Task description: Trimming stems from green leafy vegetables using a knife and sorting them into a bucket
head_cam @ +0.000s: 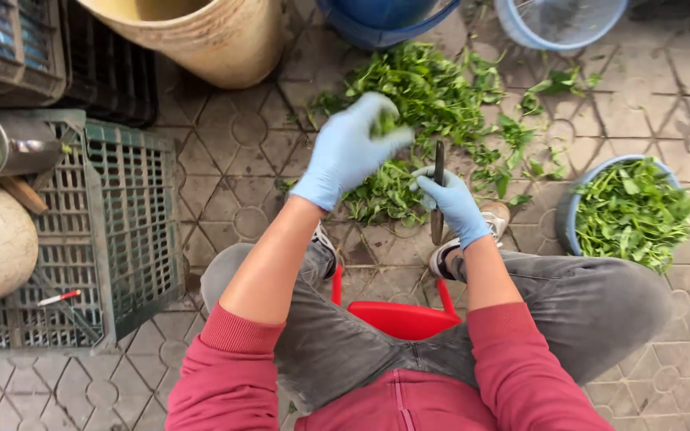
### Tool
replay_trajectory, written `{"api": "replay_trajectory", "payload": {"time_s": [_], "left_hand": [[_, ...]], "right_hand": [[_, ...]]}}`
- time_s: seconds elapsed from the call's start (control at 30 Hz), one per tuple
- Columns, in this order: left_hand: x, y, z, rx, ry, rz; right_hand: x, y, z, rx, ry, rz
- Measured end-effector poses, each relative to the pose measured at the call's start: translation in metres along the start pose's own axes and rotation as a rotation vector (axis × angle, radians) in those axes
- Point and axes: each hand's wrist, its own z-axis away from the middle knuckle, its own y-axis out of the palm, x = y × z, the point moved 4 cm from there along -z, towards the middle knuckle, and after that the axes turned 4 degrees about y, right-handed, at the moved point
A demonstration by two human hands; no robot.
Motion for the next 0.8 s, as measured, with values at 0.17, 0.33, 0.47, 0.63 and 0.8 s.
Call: {"api": "replay_trajectory", "payload": {"time_s": [0.17, 0.33, 0.47, 0.63, 0.8], "left_hand": [[0.05, 0.089, 0.015, 0.389, 0.342, -0.557], [0.057, 0.066, 0.011, 0.34, 0.387, -0.514], [0.049, 0.035, 0.009, 0.29, 0.347, -0.477], [0.052, 0.043, 0.005, 0.28, 0.335, -0.453], [0.059, 0.056, 0.0, 0.297, 0.341, -0.54]], "right_hand": [[0.054, 0.012, 0.042, 0.003, -0.126, -0.095], [0.07, 0.025, 0.051, -0.013, -0.268, -0.158], [0.092, 0.058, 0.069, 0.338, -0.225, -0.359], [0.072, 0.053, 0.054, 0.344, -0.212, -0.477], [0.085, 0.05, 0.062, 0.4, -0.175, -0.458]]}}
